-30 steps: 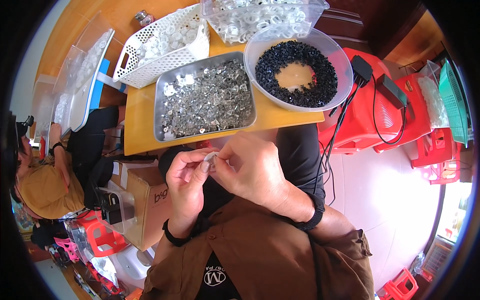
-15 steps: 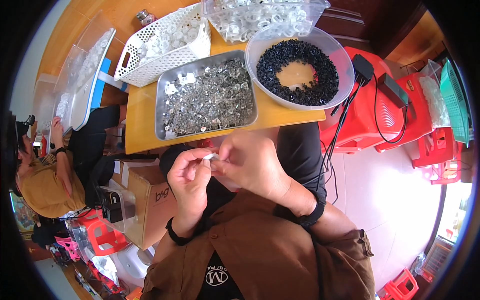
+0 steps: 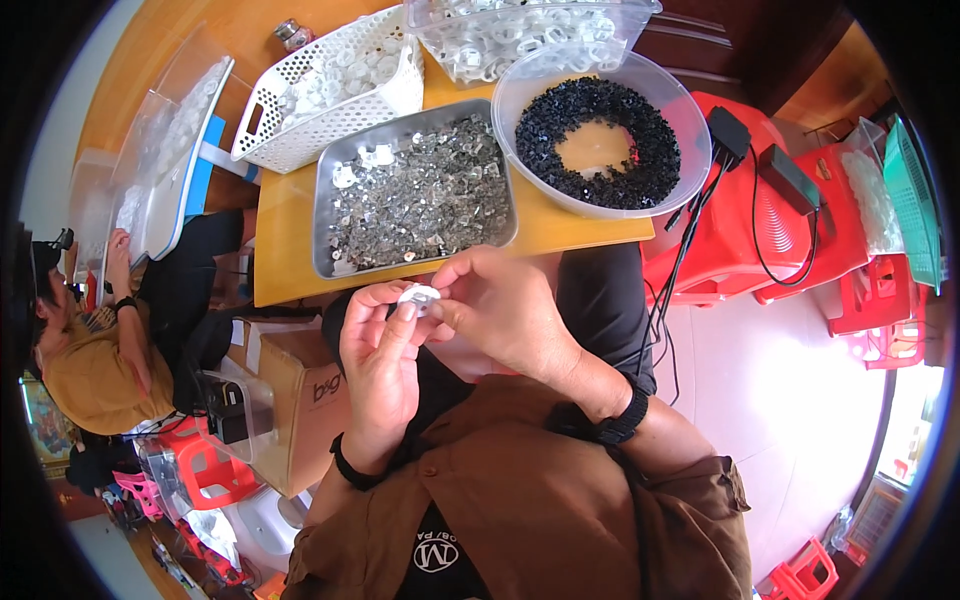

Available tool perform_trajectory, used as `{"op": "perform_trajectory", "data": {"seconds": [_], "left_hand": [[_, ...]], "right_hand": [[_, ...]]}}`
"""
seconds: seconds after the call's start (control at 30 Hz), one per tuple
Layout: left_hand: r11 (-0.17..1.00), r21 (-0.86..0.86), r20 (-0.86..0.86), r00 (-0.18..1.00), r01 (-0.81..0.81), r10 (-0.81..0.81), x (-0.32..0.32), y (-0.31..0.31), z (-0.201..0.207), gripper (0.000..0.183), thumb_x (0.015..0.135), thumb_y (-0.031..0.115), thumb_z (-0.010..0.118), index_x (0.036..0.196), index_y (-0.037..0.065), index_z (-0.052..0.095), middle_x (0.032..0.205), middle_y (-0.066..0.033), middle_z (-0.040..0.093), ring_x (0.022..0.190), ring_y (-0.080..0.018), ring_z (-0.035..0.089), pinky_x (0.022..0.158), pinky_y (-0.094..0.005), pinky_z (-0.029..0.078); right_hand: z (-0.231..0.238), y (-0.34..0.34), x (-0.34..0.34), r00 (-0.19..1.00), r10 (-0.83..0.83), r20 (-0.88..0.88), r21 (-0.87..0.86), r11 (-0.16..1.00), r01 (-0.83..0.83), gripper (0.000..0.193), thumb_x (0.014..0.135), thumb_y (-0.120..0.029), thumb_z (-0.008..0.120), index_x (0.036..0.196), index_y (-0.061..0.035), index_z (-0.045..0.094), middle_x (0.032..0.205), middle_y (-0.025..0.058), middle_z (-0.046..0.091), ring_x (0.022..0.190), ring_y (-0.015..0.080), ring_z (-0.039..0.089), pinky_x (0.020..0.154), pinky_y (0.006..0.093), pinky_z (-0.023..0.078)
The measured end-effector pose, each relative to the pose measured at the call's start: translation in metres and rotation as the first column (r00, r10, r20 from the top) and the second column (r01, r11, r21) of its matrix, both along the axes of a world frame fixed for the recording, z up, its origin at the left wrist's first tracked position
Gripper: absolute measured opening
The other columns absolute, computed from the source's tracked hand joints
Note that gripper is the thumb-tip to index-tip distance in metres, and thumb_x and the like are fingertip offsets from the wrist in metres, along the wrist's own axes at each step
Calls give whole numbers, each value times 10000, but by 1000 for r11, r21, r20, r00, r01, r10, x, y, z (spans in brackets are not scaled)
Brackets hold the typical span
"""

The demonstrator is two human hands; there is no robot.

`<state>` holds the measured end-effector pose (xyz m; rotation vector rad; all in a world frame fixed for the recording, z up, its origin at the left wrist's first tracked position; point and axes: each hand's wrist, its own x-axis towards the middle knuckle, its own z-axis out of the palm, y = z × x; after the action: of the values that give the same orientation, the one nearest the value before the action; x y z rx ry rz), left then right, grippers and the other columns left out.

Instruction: Assembling small white plastic components by manually inserting black beads into them.

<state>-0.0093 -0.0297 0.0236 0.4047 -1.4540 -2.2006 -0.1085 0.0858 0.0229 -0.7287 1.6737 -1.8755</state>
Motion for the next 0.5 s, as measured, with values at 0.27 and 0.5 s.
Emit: {"op": "perform_trajectory", "data": {"seconds": [0.27, 0.5], "left_hand": [[992, 51, 93, 989, 115, -119, 2, 0, 12, 182, 892, 31, 607, 1055, 3, 530, 1018, -102, 600, 870, -155, 607, 740, -310, 549], [991, 81, 67, 992, 103, -109, 1, -2, 6, 176, 894, 45, 599, 1048, -1, 529, 994, -110, 608, 800, -153, 614, 671, -291, 545]], "right_hand": [[16, 5, -5, 998, -52, -34, 149, 987, 57, 158, 773, -84, 718, 917, -28, 685, 853, 90, 663, 768, 165, 655, 691, 277, 517], [19, 4, 0, 933, -138, -331, 42, 986, 161, 148, 728, -22, 725, 873, -35, 697, 803, 92, 657, 704, 193, 652, 645, 288, 521]]}}
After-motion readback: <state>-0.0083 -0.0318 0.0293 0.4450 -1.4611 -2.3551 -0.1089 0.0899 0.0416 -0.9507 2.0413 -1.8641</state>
